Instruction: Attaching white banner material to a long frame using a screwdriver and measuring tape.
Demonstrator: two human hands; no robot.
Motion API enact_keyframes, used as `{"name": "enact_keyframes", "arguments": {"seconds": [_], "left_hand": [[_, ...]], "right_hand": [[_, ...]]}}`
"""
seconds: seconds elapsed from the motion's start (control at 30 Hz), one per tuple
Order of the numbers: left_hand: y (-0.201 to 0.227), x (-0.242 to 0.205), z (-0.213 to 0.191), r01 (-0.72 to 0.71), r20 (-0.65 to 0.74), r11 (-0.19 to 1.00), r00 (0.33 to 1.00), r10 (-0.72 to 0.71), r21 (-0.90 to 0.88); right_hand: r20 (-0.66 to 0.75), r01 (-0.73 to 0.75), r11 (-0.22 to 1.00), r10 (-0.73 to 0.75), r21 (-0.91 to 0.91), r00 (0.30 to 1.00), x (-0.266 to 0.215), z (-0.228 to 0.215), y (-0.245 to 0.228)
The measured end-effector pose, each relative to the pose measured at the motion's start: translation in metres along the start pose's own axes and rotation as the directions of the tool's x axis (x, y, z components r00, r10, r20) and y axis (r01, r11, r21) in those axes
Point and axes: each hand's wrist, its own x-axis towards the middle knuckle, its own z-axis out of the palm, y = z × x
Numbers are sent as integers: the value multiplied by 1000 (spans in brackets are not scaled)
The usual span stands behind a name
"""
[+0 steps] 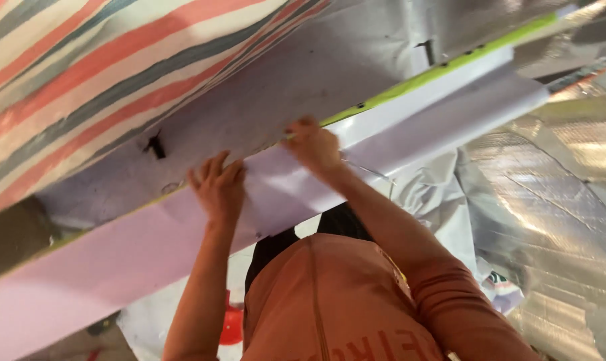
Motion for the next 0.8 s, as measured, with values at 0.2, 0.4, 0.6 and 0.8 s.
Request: {"name": "enact_keyframes", "arguments": {"seconds": [0.2,0.4,0.6,0.8], "left_hand": [[8,3,-12,80,94,997,992,-81,13],[31,16,-36,40,-25,999,999,-39,34],[44,24,-47,84,37,994,996,-87,75],[63,26,-54,297,170,943,932,-320,148]], "right_hand": [[-370,-330,912,228,-243,901,53,-97,330],[52,-617,704,644,352,764,22,-282,365],[182,-757,634,734,162,654,90,-314,441],[166,-594,754,648,-279,744,137,-316,480]]}}
